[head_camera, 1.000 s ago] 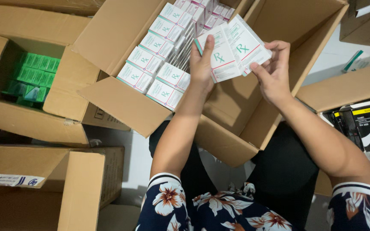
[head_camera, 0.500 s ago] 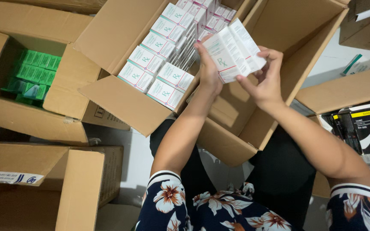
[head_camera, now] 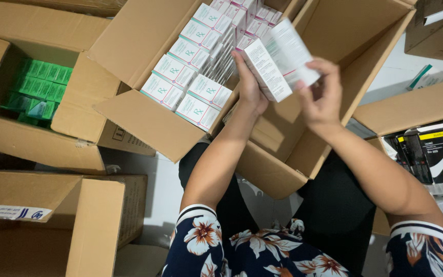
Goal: The person picks up small white boxes from a large cardboard box and places them into another cardboard box. The person repeatedly transfers the boxes between the two containers, arranging them in rows.
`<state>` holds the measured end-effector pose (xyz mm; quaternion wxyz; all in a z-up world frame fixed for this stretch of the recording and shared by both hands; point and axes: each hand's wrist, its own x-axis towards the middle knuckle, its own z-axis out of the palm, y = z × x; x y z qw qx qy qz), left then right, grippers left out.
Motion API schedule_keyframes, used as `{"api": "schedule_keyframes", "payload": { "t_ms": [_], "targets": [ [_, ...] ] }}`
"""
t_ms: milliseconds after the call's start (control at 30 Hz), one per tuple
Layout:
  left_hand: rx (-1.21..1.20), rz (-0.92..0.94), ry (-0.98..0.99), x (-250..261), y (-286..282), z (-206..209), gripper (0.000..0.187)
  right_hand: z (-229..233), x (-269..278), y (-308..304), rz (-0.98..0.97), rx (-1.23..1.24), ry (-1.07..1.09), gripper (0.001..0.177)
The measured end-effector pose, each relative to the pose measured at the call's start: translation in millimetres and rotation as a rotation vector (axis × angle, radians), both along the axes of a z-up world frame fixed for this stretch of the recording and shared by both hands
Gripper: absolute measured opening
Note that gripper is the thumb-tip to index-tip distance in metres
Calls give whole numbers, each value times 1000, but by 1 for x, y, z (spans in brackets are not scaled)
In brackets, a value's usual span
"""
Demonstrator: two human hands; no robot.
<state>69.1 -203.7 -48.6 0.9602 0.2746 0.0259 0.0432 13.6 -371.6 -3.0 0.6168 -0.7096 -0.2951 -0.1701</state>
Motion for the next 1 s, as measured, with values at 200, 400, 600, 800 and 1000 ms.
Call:
{"api": "schedule_keyframes", "payload": {
  "t_ms": [200,400,600,800,1000],
  "targets": [
    [13,-71,-62,-3,0,-4,95,17,22,-10,310,670,673,21],
    [10,-61,-131,-11,-8,-3,94,-5,25,-2,314,477,898,24],
    [-8,-109,-215,-17,-5,11,98,-4,24,-2,338,461,937,23],
    [-10,-120,-209,-20,-3,11,99,-7,24,-3,393,463,923,22],
    [11,-81,-125,-19,-4,3,91,-7,23,-3,375,415,929,24]
  ]
}}
